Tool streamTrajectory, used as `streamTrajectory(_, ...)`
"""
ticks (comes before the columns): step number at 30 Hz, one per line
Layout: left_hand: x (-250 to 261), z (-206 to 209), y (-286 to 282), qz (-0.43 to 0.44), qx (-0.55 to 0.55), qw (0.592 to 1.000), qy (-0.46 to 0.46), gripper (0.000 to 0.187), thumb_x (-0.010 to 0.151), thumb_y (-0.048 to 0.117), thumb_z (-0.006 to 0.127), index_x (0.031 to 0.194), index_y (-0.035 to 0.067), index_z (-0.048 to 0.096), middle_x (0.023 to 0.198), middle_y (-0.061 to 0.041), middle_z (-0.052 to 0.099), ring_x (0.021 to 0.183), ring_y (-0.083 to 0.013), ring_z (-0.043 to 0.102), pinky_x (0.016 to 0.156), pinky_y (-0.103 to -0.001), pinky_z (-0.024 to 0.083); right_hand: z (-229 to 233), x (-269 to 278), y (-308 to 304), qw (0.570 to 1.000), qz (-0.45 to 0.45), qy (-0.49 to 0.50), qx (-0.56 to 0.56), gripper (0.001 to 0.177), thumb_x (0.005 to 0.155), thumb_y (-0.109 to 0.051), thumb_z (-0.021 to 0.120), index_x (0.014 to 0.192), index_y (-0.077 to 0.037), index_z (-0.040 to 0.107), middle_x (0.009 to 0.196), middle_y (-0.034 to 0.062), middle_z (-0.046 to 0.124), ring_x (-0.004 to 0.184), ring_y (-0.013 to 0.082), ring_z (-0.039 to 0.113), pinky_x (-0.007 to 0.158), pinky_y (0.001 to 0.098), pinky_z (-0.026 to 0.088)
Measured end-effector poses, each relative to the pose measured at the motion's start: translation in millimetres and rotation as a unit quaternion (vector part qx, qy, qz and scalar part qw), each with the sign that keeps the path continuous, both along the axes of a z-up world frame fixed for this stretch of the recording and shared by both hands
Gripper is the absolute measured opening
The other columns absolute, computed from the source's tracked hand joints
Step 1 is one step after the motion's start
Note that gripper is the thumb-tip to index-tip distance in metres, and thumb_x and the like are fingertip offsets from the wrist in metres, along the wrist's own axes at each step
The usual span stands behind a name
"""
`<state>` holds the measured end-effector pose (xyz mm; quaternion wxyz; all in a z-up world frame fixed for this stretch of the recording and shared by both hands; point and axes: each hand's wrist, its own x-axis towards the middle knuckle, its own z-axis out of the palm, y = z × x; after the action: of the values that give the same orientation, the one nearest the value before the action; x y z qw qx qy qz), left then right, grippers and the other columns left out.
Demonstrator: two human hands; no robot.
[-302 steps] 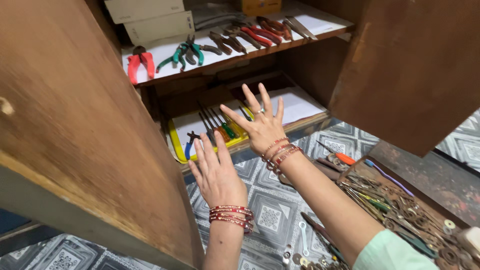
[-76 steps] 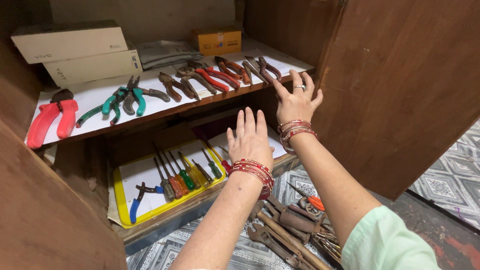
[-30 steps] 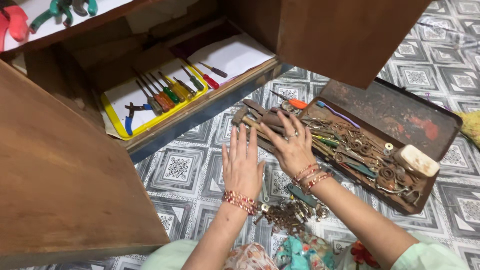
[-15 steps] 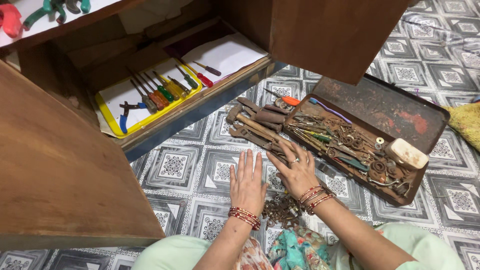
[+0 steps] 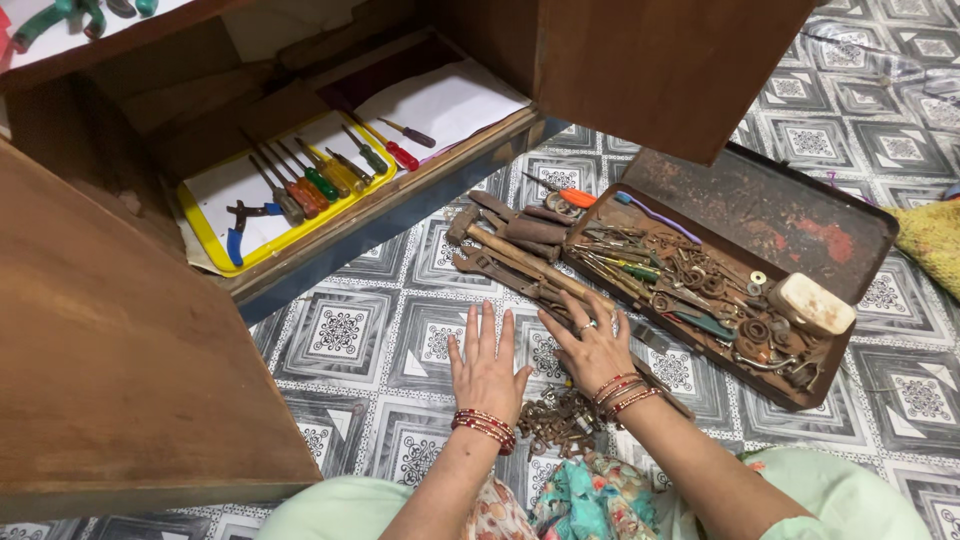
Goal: The person sits on the floor and organizes a collection of hand tools. They pick up pliers and other tools from a pile on the floor and place them one by one onto a shelf inside a wooden cabinet.
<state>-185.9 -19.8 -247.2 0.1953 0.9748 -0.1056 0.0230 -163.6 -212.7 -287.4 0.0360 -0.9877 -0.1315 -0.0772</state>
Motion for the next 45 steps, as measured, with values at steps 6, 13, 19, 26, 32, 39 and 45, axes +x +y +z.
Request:
streamTrajectory(6, 3.9, -6.5, -0.1, 0.007, 0.006, 1.000, 0.011, 0.090, 0.083, 0.039, 0.075, 0.157, 0.017, 0.029, 0.168, -0.012, 0.008, 0.155, -0.0309, 0.001, 0.121, -0.061, 0.006, -8.2, 3.5, 1.7, 1.000, -0.009, 0.000, 0.003, 0.071, 0.084, -0.036, 0.072, 0.147, -0.044, 0.041, 0.162, 0.0049, 0.029, 0.147, 0.0350, 0.028, 0.111, 0.0703, 0.020)
streamTrajectory(13, 10.0, -11.6, -1.9, 0.011, 0.004, 1.000, 0.006, 0.087, 0.084, 0.041, 0.074, 0.157, 0.020, 0.030, 0.168, -0.013, 0.008, 0.155, -0.0316, 0.001, 0.119, -0.063, 0.004, -14.9, 11.6, 1.4, 0.999, -0.044, 0.017, -0.025, 0.068, 0.085, -0.039, 0.069, 0.148, -0.043, 0.042, 0.163, 0.0036, 0.026, 0.149, 0.0360, 0.024, 0.110, 0.0732, 0.020)
streamTrajectory(19, 13.5, -11.0, -1.1, 0.012, 0.009, 1.000, 0.007, 0.087, 0.085, 0.044, 0.071, 0.157, 0.019, 0.028, 0.168, -0.014, 0.007, 0.154, -0.0320, 0.000, 0.119, -0.063, 0.002, -20.3, 23.4, -5.4, 0.997, -0.071, 0.013, -0.018, 0.064, 0.087, -0.040, 0.067, 0.147, -0.042, 0.044, 0.165, 0.0019, 0.025, 0.150, 0.0356, 0.023, 0.110, 0.0743, 0.019)
streamTrajectory(26, 16.5, -7.2, -1.3, 0.020, 0.023, 0.999, 0.036, 0.085, 0.088, 0.046, 0.068, 0.157, 0.020, 0.027, 0.168, -0.014, 0.005, 0.155, -0.0314, -0.002, 0.119, -0.063, 0.001, -28.5, 35.4, -12.5, 0.993, -0.110, 0.016, -0.028, 0.062, 0.087, -0.044, 0.065, 0.147, -0.038, 0.047, 0.166, 0.0013, 0.024, 0.150, 0.0360, 0.022, 0.110, 0.0748, 0.019)
streamTrajectory(32, 18.5, -8.7, -1.2, 0.021, 0.023, 0.999, 0.035, 0.086, 0.087, 0.047, 0.068, 0.157, 0.019, 0.027, 0.167, -0.015, 0.005, 0.154, -0.0316, -0.002, 0.119, -0.063, 0.001, -32.7, 38.8, -15.5, 0.992, -0.127, 0.007, -0.011, 0.053, 0.088, -0.041, 0.066, 0.139, -0.031, 0.058, 0.166, 0.0027, 0.025, 0.151, 0.0350, 0.021, 0.110, 0.0736, 0.020)
streamTrajectory(39, 18.8, -9.7, -1.1, 0.023, 0.020, 0.999, 0.028, 0.084, 0.087, 0.046, 0.068, 0.157, 0.018, 0.029, 0.167, -0.015, 0.007, 0.155, -0.0319, 0.000, 0.119, -0.063, 0.002, -32.8, 40.5, -16.4, 0.991, -0.120, -0.047, 0.037, 0.041, 0.083, -0.034, 0.073, 0.123, -0.027, 0.071, 0.163, 0.0044, 0.032, 0.151, 0.0360, 0.024, 0.112, 0.0731, 0.021)
streamTrajectory(45, 17.5, -10.1, -0.5, 0.022, 0.011, 1.000, 0.011, 0.086, 0.086, 0.046, 0.070, 0.156, 0.017, 0.030, 0.167, -0.016, 0.008, 0.154, -0.0324, 0.001, 0.119, -0.063, 0.002, -26.3, 39.8, -19.6, 0.991, -0.122, -0.051, 0.021, 0.040, 0.076, -0.032, 0.078, 0.116, -0.028, 0.074, 0.161, 0.0048, 0.035, 0.151, 0.0347, 0.024, 0.115, 0.0716, 0.017)
